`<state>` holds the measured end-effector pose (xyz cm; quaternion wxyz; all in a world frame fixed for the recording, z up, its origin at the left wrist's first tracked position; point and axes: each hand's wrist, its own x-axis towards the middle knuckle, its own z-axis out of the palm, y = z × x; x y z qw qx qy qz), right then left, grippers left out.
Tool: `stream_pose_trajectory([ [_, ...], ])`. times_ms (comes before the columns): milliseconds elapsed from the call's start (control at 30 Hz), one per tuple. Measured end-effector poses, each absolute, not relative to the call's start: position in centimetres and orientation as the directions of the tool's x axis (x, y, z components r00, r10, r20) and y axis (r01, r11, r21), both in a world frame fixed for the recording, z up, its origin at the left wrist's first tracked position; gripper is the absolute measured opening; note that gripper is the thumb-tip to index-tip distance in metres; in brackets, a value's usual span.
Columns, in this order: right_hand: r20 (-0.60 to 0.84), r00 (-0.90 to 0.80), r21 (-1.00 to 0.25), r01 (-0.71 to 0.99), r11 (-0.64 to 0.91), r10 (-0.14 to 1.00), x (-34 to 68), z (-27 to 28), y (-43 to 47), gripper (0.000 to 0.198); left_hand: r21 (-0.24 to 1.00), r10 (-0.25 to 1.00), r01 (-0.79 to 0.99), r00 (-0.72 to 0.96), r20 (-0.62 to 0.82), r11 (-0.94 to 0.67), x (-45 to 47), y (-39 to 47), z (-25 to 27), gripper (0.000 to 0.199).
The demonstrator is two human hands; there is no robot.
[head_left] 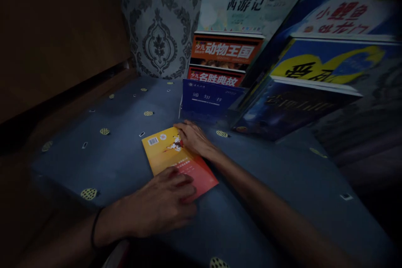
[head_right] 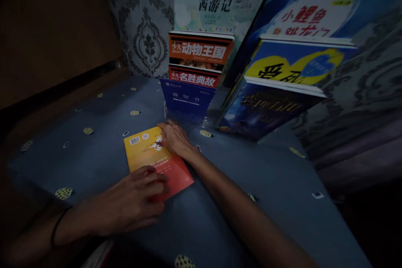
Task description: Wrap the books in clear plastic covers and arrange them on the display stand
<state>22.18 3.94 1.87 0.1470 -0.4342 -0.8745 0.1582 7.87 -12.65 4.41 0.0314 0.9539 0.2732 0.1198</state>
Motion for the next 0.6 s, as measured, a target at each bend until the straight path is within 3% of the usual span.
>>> stream_pose_trajectory([
  [100, 0.133, -0.556, -0.431, 0.713, 0.553, 0.82, 23.8, 1.7, 4.2, 0.04, 0.162, 0.618, 0.597, 0.769, 0.167, -0.786, 5.4, -13.4, 5.0, 0.014],
  [333, 0.188, -0.539, -0.513, 0.659, 0.55, 0.821, 26.3, 1.2, 3.1, 0.041, 0.174, 0.752, 0.731, 0.64, 0.159, -0.66, 0.3, -13.3, 4.9, 0.035],
  [467, 0.226, -0.524, -0.561, 0.619, 0.549, 0.821, 27.1, 0.6, 2.7, 0.043, 0.101, 0.744, 0.74, 0.644, 0.178, -0.665, 2.5, -13.0, 4.4, 0.031],
  [600, 0.286, -0.529, -0.617, 0.536, 0.575, 0.799, 27.6, -0.1, 2.8, 0.044, 0.037, 0.713, 0.716, 0.686, 0.146, -0.697, 5.8, -11.5, 3.8, 0.04],
])
